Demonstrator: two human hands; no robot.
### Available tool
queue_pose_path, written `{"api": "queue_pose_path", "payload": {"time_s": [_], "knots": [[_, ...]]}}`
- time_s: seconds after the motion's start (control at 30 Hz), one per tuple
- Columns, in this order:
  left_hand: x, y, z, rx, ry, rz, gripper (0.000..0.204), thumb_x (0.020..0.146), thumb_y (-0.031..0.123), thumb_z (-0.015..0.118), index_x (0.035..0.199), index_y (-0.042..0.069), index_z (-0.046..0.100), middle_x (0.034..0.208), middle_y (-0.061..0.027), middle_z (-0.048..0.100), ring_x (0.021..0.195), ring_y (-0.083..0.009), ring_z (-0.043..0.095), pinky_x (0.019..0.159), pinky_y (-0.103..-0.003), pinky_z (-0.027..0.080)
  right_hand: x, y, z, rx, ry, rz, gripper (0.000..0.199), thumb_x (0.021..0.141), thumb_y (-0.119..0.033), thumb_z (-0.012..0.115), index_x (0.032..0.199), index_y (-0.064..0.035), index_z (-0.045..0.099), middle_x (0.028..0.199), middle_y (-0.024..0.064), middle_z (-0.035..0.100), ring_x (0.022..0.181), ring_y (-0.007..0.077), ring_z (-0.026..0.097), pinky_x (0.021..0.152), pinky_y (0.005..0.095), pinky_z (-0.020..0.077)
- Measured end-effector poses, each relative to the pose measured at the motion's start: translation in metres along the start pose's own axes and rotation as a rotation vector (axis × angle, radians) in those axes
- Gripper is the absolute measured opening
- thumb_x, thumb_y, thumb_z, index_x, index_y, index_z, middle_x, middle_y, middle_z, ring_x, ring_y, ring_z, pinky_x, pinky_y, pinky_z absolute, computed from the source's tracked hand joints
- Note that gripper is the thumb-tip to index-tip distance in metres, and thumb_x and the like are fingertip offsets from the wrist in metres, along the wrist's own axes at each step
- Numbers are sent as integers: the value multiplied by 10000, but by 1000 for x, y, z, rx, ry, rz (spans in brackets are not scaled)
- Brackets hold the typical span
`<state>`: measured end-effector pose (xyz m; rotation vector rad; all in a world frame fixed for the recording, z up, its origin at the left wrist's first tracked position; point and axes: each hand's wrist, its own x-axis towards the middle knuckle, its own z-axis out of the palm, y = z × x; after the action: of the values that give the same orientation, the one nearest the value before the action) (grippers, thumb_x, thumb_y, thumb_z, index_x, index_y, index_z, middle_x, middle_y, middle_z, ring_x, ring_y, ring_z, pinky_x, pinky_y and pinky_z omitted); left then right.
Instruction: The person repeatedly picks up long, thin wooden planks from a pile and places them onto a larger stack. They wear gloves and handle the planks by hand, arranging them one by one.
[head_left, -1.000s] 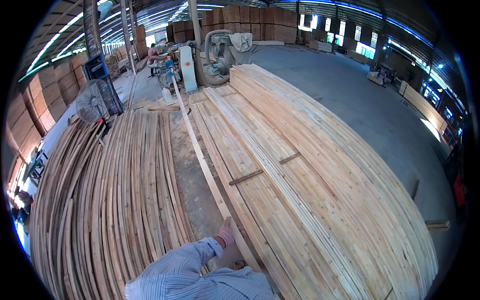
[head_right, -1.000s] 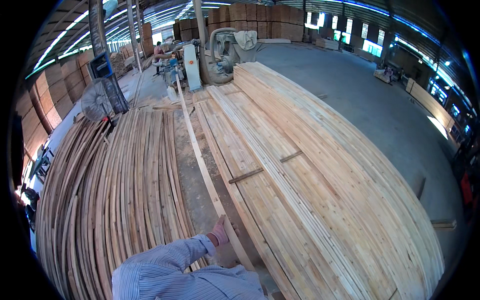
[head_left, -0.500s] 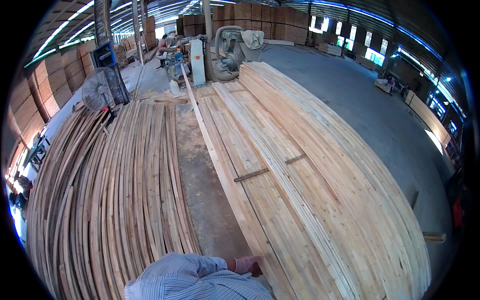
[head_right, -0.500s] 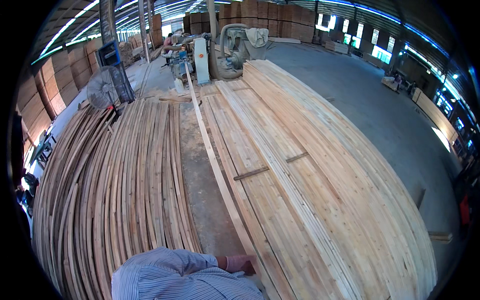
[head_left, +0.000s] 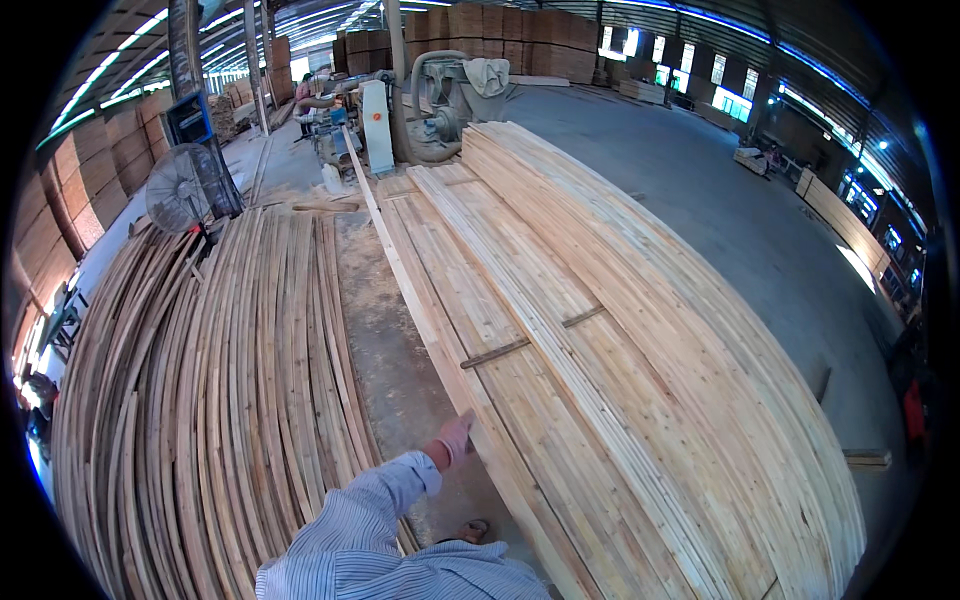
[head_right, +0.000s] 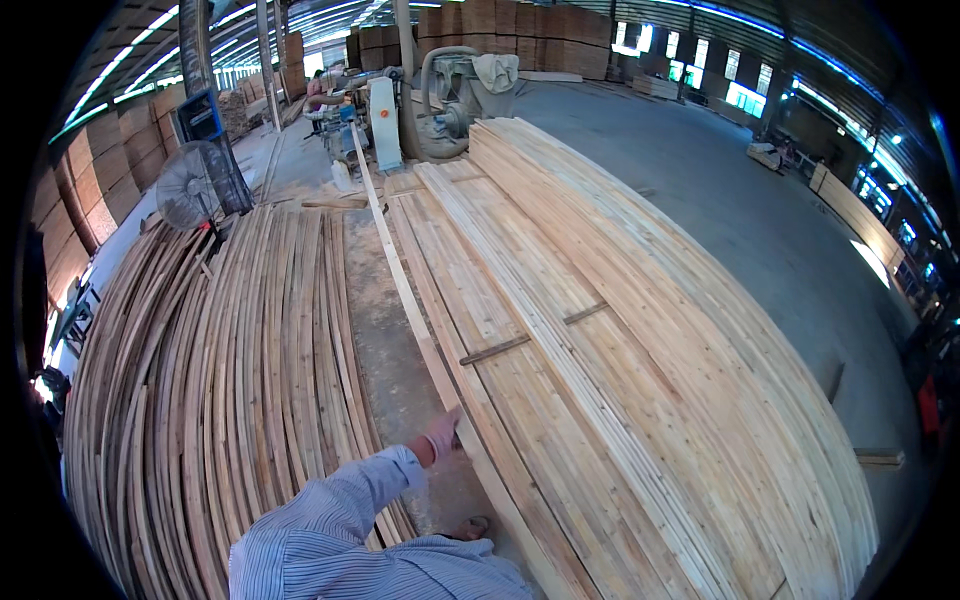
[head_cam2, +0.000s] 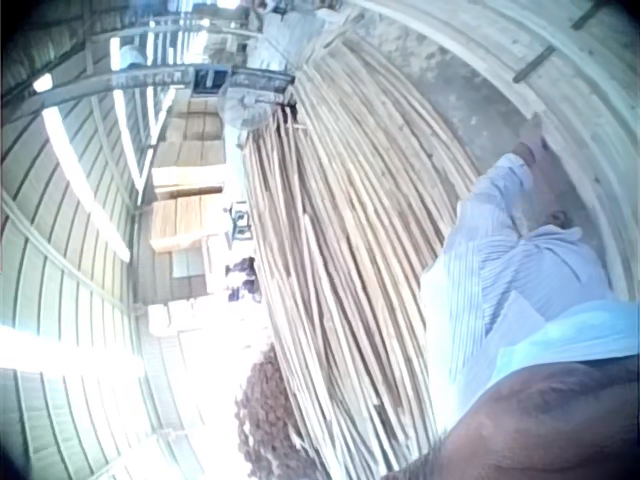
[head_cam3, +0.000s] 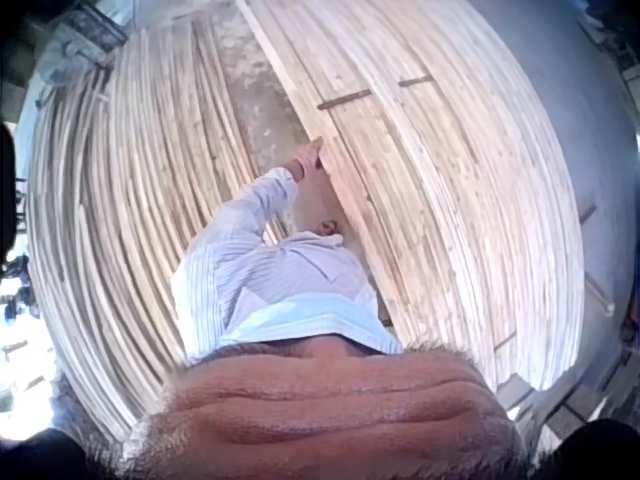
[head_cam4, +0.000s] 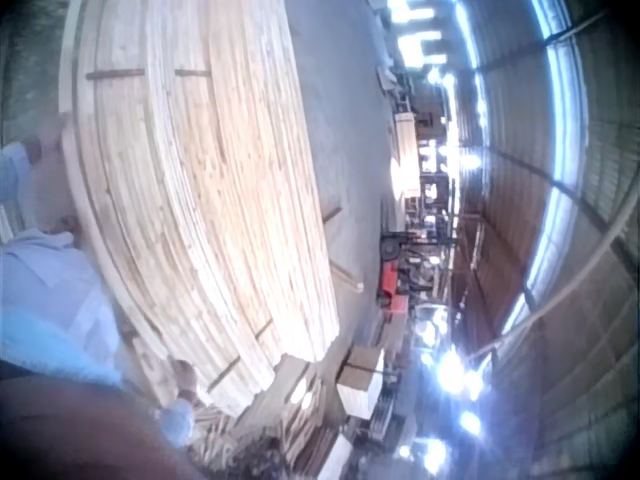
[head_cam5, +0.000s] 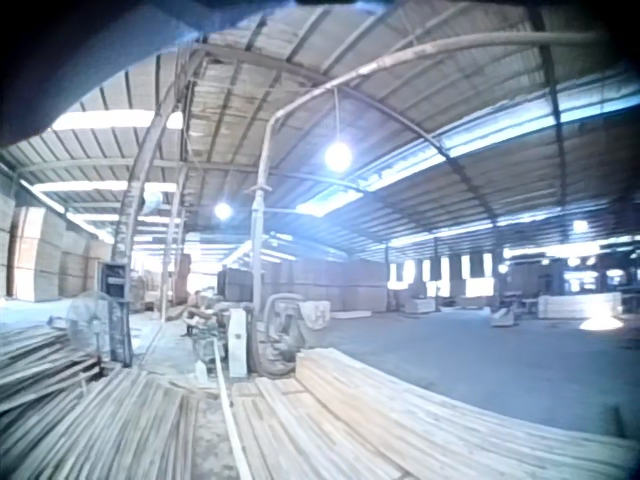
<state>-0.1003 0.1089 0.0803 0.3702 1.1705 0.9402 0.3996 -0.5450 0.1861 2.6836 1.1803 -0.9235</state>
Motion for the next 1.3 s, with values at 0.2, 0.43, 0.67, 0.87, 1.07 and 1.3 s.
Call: {"api": "queue_pose_path", "payload": {"time_s": [0.2, 0.43, 0.67, 0.87, 1.07, 1.3], "knots": [[26, 23, 5, 47, -276, -52, 423, 954, 449, 508, 1218, 126, 579, 1152, -62, 667, 1030, -263, 652, 967, -465, 484, 97, -97, 42, 112, -125, 125, 515, 868, -549, 562, 1052, -88, 700, 1068, 224, 672, 1000, 407, 630, 886, 478, 484], [-73, -114, 22, 251, -678, -570, 328, 948, 419, 572, 933, 92, 581, 890, -61, 599, 861, -211, 621, 793, -383, 506, 50, -376, -59, 253, 56, -82, 743, 803, -698, 558, 882, 25, 716, 948, 279, 680, 968, 422, 634, 867, 491, 460], [-65, -210, 43, -149, -1023, -860, 327, 953, 358, 584, 785, 78, 583, 717, -36, 582, 699, -214, 599, 653, -355, 498, 162, -420, 25, 185, 97, -319, 507, 814, -459, 678, 1090, -34, 657, 907, 234, 655, 875, 383, 647, 811, 450, 493], [-23, -110, 26, -72, -370, -567, 296, 898, 358, 617, 995, 80, 655, 912, -88, 709, 825, -273, 671, 739, -455, 533, 185, -388, 71, 615, 560, -484, 479, 747, -233, 767, 1143, -6, 622, 1110, 203, 638, 1038, 345, 611, 914, 430, 483], [50, -41, 2, -229, -234, -334, 361, 912, 322, 564, 1167, 69, 599, 1095, -128, 673, 1000, -321, 654, 895, -505, 527, 139, -325, 55, 684, 487, -1, 455, 806, -182, 722, 1181, 50, 609, 1125, 170, 655, 1032, 262, 628, 921, 364, 489], [133, 5, -61, 420, -457, 218, 529, 933, 525, 492, 1268, 117, 529, 1279, -112, 576, 1167, -304, 544, 1002, -497, 443, 116, -242, 123, 956, 399, 229, 435, 847, -205, 730, 1176, 54, 610, 1129, 181, 675, 1037, 248, 645, 931, 324, 491]]}}
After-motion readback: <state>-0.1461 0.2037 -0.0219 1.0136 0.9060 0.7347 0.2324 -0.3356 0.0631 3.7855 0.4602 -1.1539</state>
